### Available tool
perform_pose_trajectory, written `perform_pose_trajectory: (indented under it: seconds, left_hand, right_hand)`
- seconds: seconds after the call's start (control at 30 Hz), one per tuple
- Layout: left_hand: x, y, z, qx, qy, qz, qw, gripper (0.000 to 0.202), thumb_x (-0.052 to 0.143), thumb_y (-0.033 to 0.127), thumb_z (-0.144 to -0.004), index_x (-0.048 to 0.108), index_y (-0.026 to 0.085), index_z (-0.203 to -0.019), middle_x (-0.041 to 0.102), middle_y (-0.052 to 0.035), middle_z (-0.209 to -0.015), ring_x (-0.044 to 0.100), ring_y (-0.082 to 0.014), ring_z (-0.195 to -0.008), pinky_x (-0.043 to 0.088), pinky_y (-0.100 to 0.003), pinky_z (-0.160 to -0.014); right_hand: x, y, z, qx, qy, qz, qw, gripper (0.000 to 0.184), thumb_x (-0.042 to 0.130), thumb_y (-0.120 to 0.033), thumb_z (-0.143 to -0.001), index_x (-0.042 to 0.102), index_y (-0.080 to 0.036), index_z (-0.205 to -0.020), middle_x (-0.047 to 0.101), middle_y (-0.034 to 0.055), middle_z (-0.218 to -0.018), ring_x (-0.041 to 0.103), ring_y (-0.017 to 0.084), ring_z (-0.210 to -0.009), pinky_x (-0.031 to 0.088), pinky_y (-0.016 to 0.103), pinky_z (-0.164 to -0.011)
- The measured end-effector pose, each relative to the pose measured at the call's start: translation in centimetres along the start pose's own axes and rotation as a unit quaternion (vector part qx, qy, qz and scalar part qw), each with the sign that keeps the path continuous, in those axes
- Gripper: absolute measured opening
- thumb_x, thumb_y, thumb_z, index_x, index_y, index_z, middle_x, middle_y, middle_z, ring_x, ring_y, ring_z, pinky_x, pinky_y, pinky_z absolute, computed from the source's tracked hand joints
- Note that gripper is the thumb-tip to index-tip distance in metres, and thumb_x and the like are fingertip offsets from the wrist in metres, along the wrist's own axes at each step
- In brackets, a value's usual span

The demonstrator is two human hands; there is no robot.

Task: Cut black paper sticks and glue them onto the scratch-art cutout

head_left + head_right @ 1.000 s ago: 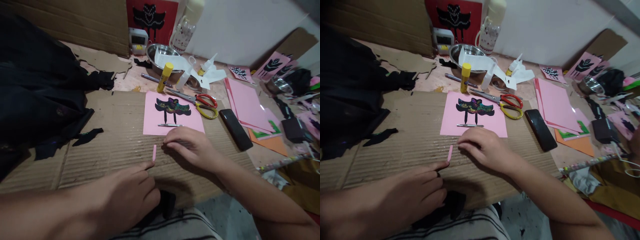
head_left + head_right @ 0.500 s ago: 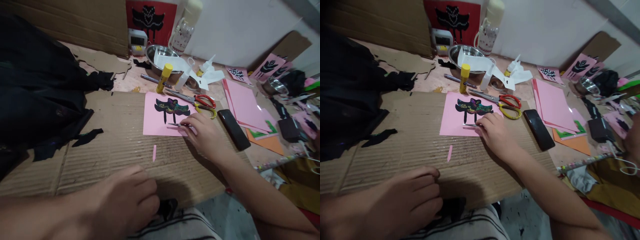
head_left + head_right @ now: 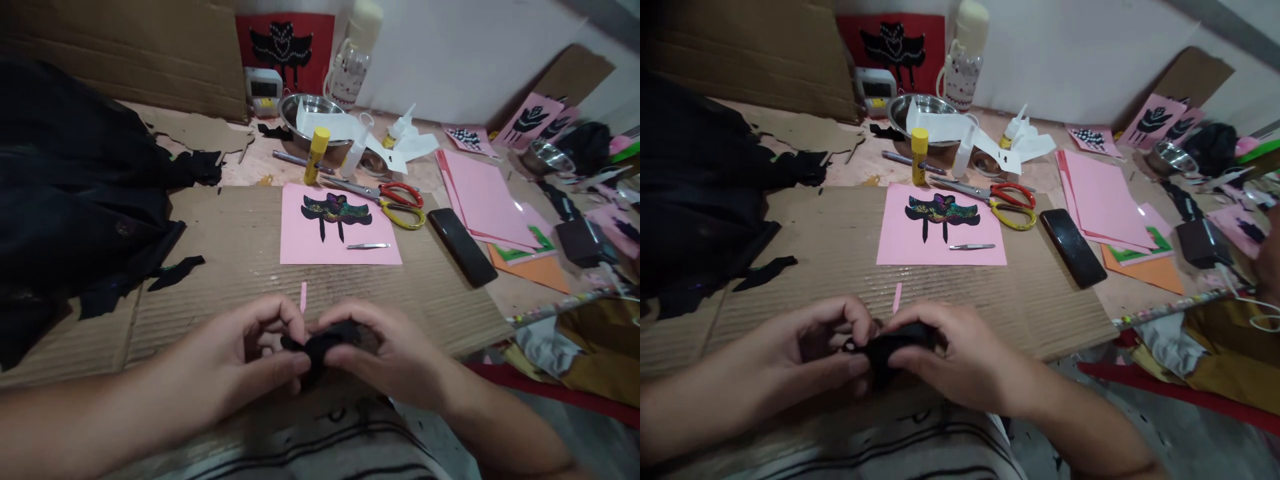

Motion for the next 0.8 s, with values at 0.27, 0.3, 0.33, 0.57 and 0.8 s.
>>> perform_pose_trajectory:
  seconds: [0.27,0.3,0.33,0.57,0.8]
  left_hand:
    - [-0.5,0.6,-0.4,0.064,0.0,0.08,0.995,0.041,0.095,0.029,-0.088,0.063,0.022,-0.113,0.077,0.0074,-0.086,0.074,-0.008,-0.072,0.057,-0.017,-0.069]
    - [-0.6,0.4,-0.4,0.072,0.003,0.077,0.994,0.045,0.095,0.032,-0.09,0.063,0.023,-0.12,0.077,0.0076,-0.084,0.074,-0.0083,-0.073,0.058,-0.017,-0.071]
    - [-0.6,0.3,-0.4,0.076,0.001,0.075,0.994,0.049,0.095,0.036,-0.09,0.063,0.022,-0.126,0.076,0.0073,-0.083,0.074,-0.0088,-0.073,0.059,-0.018,-0.072]
    - [0.6,-1.9,0.3,-0.051,-0.037,0.149,0.987,0.075,0.081,0.08,-0.087,0.066,0.021,-0.131,0.079,-0.0043,-0.095,0.08,-0.0208,-0.082,0.064,-0.029,-0.071]
    - [-0.3,-1.1,0.1,0.056,-0.037,0.089,0.994,0.061,0.097,0.049,-0.087,0.067,0.027,-0.136,0.075,-0.0002,-0.105,0.071,-0.0154,-0.096,0.058,-0.028,-0.088]
  right_hand:
    - [-0.5,0.2,1.3,0.045,0.046,-0.083,0.994,0.034,0.064,-0.037,-0.109,0.064,-0.02,-0.08,0.07,-0.0012,-0.064,0.065,0.013,-0.056,0.051,0.021,-0.054]
    - [-0.9,-0.5,1.5,0.012,0.071,-0.051,0.996,0.033,0.064,-0.035,-0.11,0.065,-0.02,-0.08,0.07,-0.0015,-0.064,0.065,0.013,-0.056,0.051,0.021,-0.054]
    - [-1.2,-1.4,1.7,-0.03,0.091,-0.007,0.995,0.032,0.064,-0.032,-0.111,0.067,-0.02,-0.082,0.071,-0.0014,-0.066,0.066,0.013,-0.058,0.052,0.021,-0.056]
    - [2.5,-7.3,5.0,-0.374,0.081,0.34,0.859,0.029,0.054,-0.012,-0.11,0.08,-0.016,-0.1,0.084,0.0088,-0.085,0.079,0.022,-0.083,0.07,0.035,-0.092]
    - [3.8,-6.4,6.8,-0.43,0.097,0.434,0.786,0.021,0.063,-0.019,-0.105,0.082,-0.014,-0.112,0.087,0.0102,-0.12,0.076,0.024,-0.119,0.067,0.04,-0.115]
Point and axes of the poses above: each hand's wrist, its own z-axis away from the middle knuckle, its own x-axis out of the palm, y = z × x, the point moved 9 cm from there along -z, towards the middle knuckle
